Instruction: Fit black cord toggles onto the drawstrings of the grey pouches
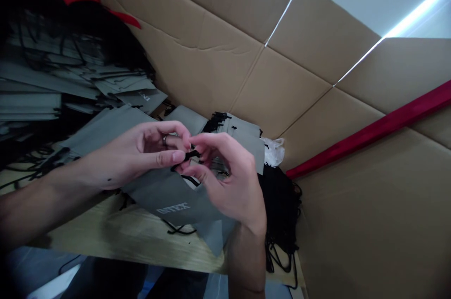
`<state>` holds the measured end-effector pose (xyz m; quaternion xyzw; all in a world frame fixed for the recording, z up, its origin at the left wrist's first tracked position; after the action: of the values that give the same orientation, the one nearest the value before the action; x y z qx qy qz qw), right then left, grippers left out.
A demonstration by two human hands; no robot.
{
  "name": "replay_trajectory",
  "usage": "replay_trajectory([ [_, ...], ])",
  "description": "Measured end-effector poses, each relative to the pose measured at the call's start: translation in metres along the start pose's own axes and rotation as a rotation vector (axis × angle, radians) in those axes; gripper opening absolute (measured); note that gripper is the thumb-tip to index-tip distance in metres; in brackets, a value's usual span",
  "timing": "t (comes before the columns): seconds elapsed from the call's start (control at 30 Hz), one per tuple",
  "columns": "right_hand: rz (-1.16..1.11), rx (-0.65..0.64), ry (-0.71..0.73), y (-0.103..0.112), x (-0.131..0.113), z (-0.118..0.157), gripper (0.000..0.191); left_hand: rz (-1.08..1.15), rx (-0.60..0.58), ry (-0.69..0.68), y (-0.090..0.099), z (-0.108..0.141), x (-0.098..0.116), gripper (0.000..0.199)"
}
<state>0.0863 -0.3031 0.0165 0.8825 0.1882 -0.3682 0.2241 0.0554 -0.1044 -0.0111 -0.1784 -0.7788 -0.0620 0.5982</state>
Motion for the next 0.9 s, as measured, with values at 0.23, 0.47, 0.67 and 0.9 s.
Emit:
replay_trajectory([
  [0.23, 0.006, 0.001, -0.042, 0.005, 0.003, 0.000, 0.013, -0.356, -0.074, 0.026, -0.008, 0.006, 0.002, 0.023],
  [0.47, -0.049, -0.119, -0.041, 0.015, 0.007, -0.001, 0.032, -0.792, -0.122, -0.040, -0.011, 0.013, 0.001, 0.040],
  [0.67, -0.021, -0.154, -0.031, 0.016, 0.006, 0.001, 0.010, -0.869, -0.166, -0.197, -0.017, 0.016, 0.005, 0.041],
  [0.9, -0.016, -0.244, 0.077, 0.012, 0.005, -0.002, 0.013, -0.944, -0.166, -0.278, -0.024, 0.021, 0.015, 0.038],
])
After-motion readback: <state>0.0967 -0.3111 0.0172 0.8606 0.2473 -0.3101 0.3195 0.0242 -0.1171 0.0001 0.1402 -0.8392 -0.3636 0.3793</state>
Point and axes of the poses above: each hand's wrist, its own z-axis away from the middle knuckle, its own y-axis out of the back of the hand, x = y × z, the point moved 3 cm from there along -z, towards the middle knuckle, and after that the axes turned 11 degrees about -z, right-handed, at the moved point
